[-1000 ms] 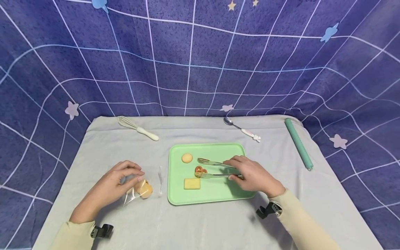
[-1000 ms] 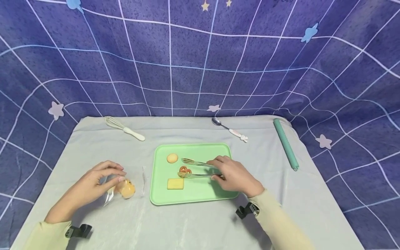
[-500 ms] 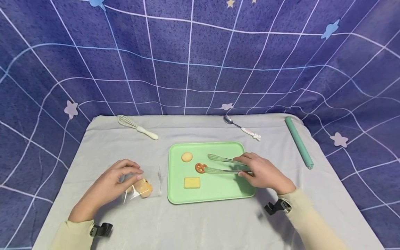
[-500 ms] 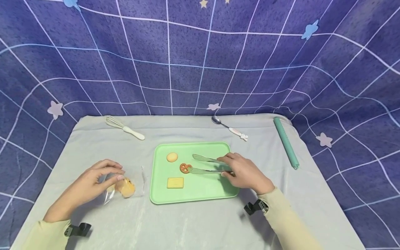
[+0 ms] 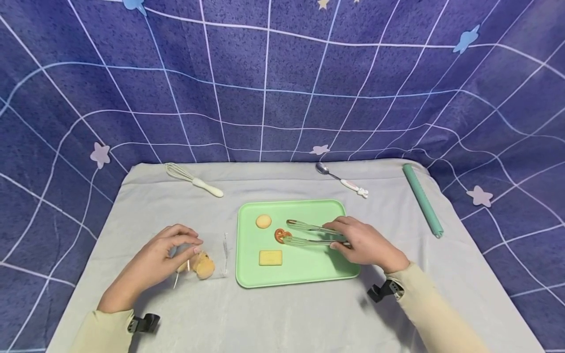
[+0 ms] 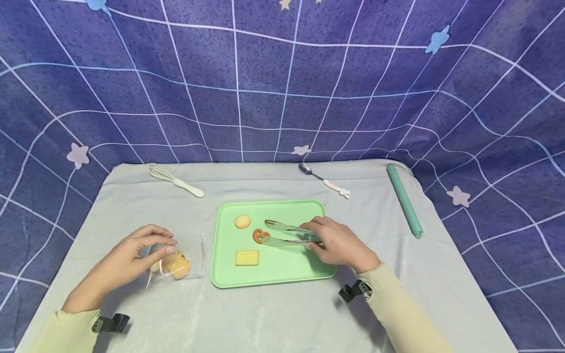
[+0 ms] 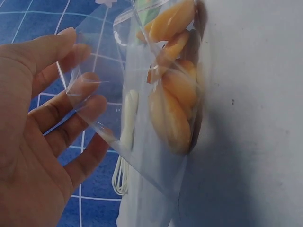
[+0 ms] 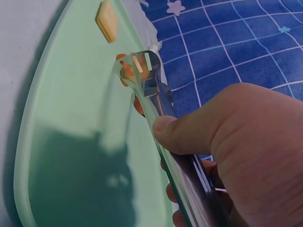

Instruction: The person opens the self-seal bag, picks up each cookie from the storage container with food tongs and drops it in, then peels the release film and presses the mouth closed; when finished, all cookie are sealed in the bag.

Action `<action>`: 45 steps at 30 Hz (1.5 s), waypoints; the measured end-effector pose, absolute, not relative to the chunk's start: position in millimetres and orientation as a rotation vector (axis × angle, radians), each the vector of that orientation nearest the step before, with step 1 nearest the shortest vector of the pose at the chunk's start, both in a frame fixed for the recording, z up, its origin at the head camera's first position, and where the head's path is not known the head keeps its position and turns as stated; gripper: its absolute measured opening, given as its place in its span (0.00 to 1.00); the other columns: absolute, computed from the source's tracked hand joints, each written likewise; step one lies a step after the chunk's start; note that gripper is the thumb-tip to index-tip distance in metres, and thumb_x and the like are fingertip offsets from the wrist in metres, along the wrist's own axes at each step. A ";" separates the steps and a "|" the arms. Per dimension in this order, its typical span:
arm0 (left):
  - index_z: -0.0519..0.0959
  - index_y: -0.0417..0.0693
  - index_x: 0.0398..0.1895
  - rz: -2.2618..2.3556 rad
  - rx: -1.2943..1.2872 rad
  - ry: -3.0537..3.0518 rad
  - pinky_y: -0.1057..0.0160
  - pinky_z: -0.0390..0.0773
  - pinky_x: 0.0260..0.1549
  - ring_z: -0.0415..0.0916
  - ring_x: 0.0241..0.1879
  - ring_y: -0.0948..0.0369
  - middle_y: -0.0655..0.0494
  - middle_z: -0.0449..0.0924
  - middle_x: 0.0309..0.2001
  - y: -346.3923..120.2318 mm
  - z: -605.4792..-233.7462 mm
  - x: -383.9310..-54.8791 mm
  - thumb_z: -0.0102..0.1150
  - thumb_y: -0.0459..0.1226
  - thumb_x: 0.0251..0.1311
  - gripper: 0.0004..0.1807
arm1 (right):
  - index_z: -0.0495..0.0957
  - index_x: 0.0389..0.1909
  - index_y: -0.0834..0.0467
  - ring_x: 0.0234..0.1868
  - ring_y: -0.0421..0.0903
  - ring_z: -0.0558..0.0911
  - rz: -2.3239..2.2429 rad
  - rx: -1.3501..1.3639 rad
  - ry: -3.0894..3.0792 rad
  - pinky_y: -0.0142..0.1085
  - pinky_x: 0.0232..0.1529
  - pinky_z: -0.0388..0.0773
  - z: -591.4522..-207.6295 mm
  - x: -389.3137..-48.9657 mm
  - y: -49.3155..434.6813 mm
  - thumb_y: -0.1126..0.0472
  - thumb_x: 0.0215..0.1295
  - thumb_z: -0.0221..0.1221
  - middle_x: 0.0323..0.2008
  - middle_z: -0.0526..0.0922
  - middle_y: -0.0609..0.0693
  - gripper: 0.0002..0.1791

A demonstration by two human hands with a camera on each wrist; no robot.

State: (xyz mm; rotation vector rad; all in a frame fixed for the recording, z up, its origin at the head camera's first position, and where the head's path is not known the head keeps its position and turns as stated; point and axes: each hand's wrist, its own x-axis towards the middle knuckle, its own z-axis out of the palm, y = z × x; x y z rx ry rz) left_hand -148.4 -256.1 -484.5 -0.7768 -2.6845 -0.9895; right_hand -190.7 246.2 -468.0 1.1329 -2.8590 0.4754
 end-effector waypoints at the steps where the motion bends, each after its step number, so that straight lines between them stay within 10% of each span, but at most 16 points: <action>1: 0.88 0.54 0.45 -0.989 -0.779 -2.684 0.71 0.69 0.51 0.74 0.51 0.60 0.61 0.78 0.49 -256.1 -484.6 -148.3 0.70 0.34 0.63 0.09 | 0.79 0.62 0.54 0.54 0.47 0.79 0.473 1.135 -2.857 0.47 0.51 0.79 -468.1 -190.6 245.8 0.55 0.66 0.67 0.53 0.80 0.48 0.24; 45: 0.88 0.52 0.44 -0.984 -0.789 -2.677 0.71 0.69 0.51 0.75 0.51 0.60 0.61 0.79 0.49 -252.9 -484.4 -148.6 0.70 0.34 0.63 0.07 | 0.79 0.62 0.54 0.49 0.45 0.80 0.448 1.206 -2.805 0.45 0.48 0.80 -474.7 -187.9 225.1 0.57 0.68 0.66 0.50 0.81 0.48 0.22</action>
